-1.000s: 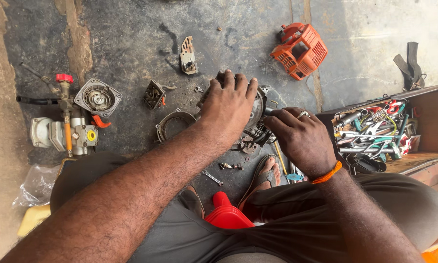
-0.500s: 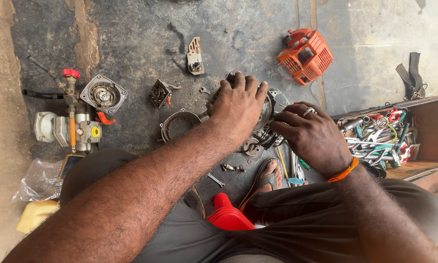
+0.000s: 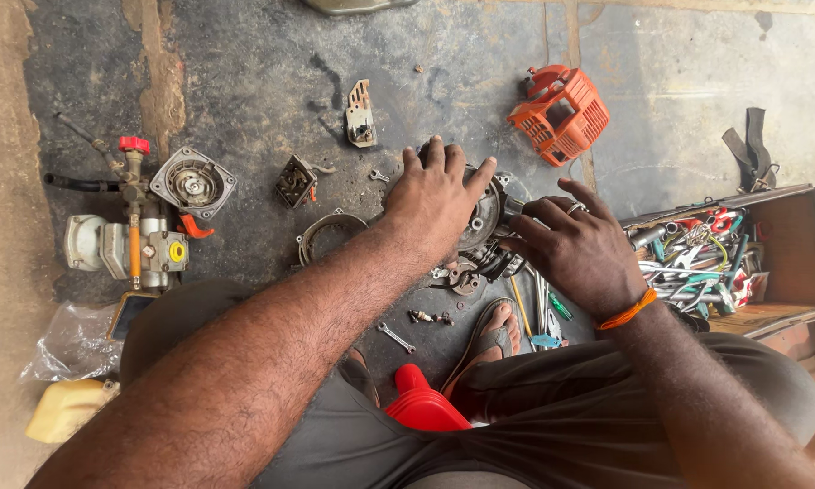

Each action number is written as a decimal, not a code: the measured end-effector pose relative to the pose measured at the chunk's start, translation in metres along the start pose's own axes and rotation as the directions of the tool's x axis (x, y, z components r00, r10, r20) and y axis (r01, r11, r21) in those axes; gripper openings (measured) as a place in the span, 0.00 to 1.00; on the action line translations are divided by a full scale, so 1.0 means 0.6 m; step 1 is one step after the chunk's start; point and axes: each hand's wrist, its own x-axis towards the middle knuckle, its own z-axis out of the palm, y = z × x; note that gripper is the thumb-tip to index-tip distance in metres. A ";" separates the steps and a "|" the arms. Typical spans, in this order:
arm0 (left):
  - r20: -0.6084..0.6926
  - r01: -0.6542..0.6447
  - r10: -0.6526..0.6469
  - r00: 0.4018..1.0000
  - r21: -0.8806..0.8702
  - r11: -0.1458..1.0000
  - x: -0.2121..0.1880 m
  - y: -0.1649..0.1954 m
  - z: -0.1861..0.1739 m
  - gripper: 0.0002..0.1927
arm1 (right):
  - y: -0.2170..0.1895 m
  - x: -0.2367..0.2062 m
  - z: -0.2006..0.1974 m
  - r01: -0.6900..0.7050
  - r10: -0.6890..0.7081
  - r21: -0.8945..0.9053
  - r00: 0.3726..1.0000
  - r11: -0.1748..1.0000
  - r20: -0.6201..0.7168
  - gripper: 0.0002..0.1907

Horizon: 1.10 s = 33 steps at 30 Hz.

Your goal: The person sits on a small stool and works on a disassembled small engine block on the floor. They use a wrench to tighten bolts on the engine casing, occasionally repositioning the block and checking the fit of the components.

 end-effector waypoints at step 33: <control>-0.098 -0.015 0.003 0.995 -0.117 0.993 -0.006 0.003 0.029 0.71 | -0.068 -0.030 0.022 -0.598 0.468 0.800 0.695 -0.047 0.546 0.17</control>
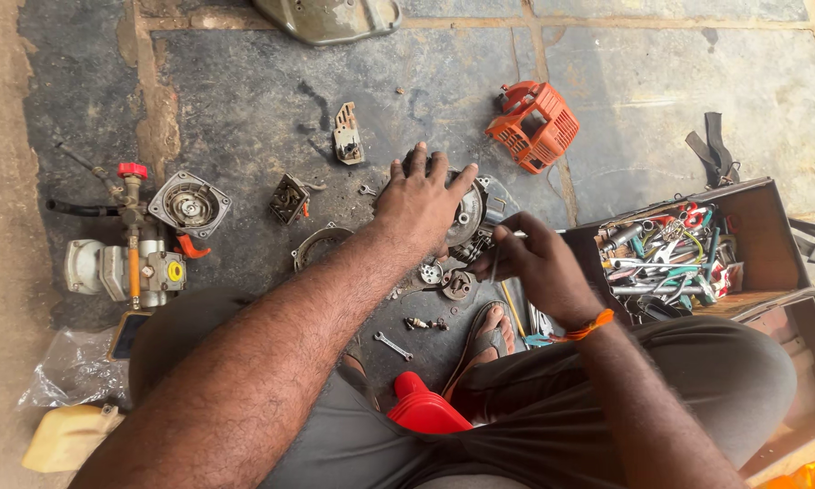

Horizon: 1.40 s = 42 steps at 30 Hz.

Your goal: The person sits on a small stool and works on a disassembled small engine block on the floor. They use a wrench to tighten bolts on the engine casing, occasionally repositioning the block and checking the fit of the components.

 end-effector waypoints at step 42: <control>0.086 0.041 -0.046 0.995 0.060 0.997 -0.010 -0.008 -0.031 0.73 | -0.063 0.031 -0.039 0.518 -0.462 -0.854 0.746 -0.052 0.480 0.13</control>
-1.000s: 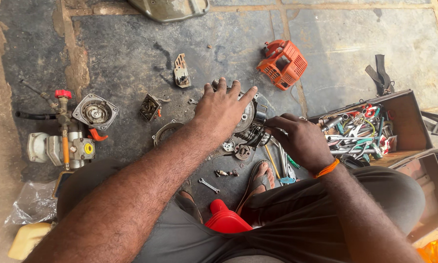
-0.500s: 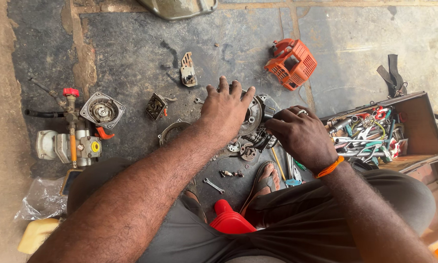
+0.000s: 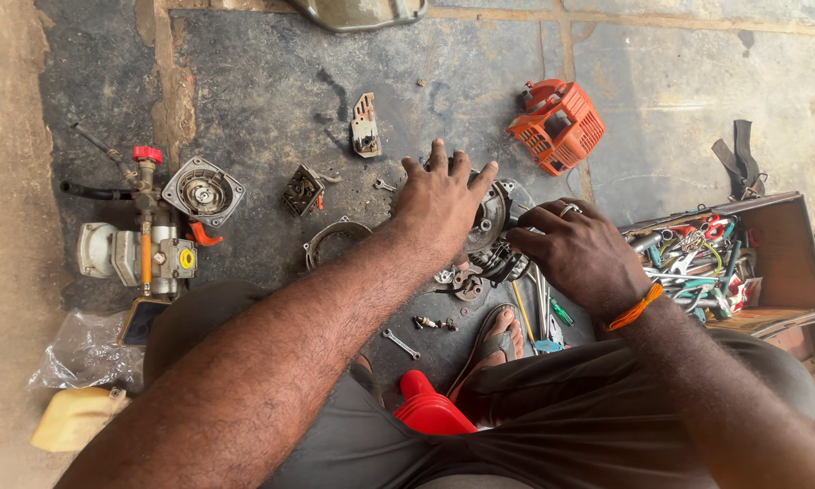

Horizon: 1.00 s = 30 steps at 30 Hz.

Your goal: The person sits on a small stool and works on a disassembled small engine block on the floor. They use a wrench to tighten bolts on the engine casing, occasionally repositioning the block and checking the fit of the components.

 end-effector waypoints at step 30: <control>0.000 -0.014 0.014 1.000 -0.020 1.000 0.020 -0.006 0.019 0.54 | 0.023 0.032 -0.029 0.605 -0.575 -0.432 0.789 0.668 0.217 0.20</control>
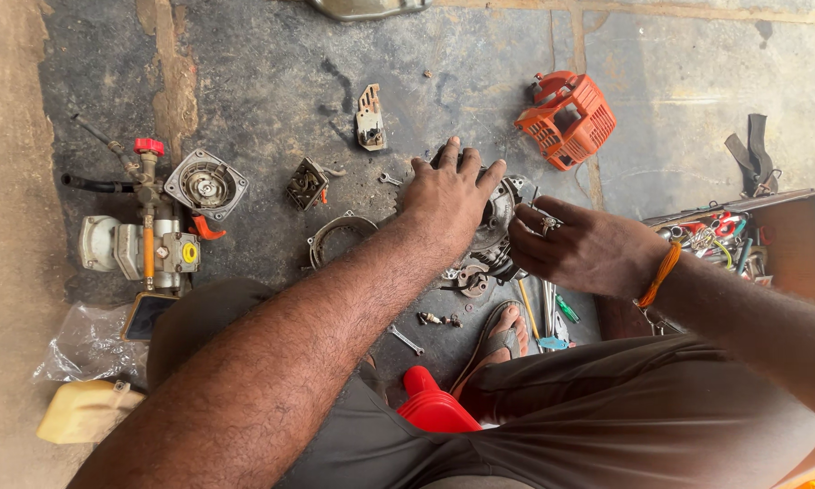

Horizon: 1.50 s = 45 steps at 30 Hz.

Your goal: The person sits on a small stool and works on a disassembled small engine block on the floor. They use a wrench to tighten bolts on the engine casing, occasionally repositioning the block and checking the fit of the components.

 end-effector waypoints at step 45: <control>-0.206 -0.038 0.047 0.977 0.048 0.998 -0.007 0.000 0.040 0.74 | -0.161 0.063 0.024 -0.796 0.806 0.563 0.175 -0.222 0.565 0.15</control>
